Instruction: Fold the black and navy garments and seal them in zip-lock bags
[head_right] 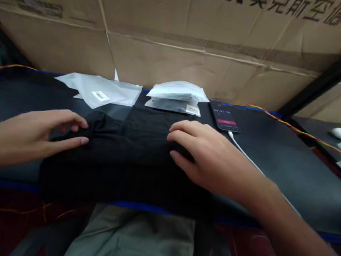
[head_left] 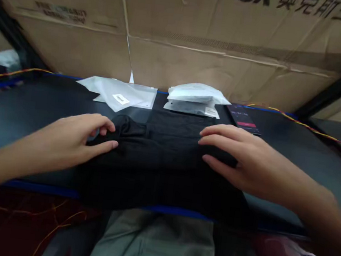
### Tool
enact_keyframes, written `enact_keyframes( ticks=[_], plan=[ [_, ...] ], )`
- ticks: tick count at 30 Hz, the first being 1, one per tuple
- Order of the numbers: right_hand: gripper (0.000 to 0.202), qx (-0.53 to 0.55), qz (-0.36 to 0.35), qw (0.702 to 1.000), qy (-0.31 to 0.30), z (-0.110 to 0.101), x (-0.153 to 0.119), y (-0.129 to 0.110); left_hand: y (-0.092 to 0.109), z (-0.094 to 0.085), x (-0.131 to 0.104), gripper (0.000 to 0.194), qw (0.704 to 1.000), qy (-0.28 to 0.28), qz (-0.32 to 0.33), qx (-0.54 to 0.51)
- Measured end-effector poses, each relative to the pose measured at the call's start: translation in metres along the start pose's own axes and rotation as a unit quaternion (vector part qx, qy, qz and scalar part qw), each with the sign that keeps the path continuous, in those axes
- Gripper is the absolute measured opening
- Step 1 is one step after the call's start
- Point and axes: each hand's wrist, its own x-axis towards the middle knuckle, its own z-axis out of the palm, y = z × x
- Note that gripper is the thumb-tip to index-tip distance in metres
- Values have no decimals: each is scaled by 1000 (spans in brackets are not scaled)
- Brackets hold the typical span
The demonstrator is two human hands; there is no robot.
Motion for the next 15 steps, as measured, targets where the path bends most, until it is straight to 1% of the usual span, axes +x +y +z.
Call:
enact_keyframes(
  ticks=[2,3,5,6,7,9,12,13,15],
  plan=[
    [24,20,-18,999,-20,1,15,0,-2,4,1,50,999,-29,-9,13],
    [23,29,-25,999,-35,1,23,0,-3,5,2,50,999,-42,-5,12],
    [22,48,-37,996,-70,5,38,2,-4,8,2,42,998,-54,22,6],
    [21,54,-32,995,-81,8,45,2,-3,8,2,37,998,-53,39,4],
    [18,56,-29,995,-81,12,51,3,-1,8,2,32,998,-46,53,2],
    [15,65,-43,993,-94,22,59,4,6,5,0,25,998,-11,65,5],
    [15,93,-45,991,-82,39,63,9,15,-2,-3,22,998,33,42,15],
    [15,107,-47,990,-72,43,63,11,17,-5,-4,22,999,34,30,17],
    [16,129,-50,989,-50,49,61,15,17,-11,-6,21,1000,17,13,15]
  ],
)
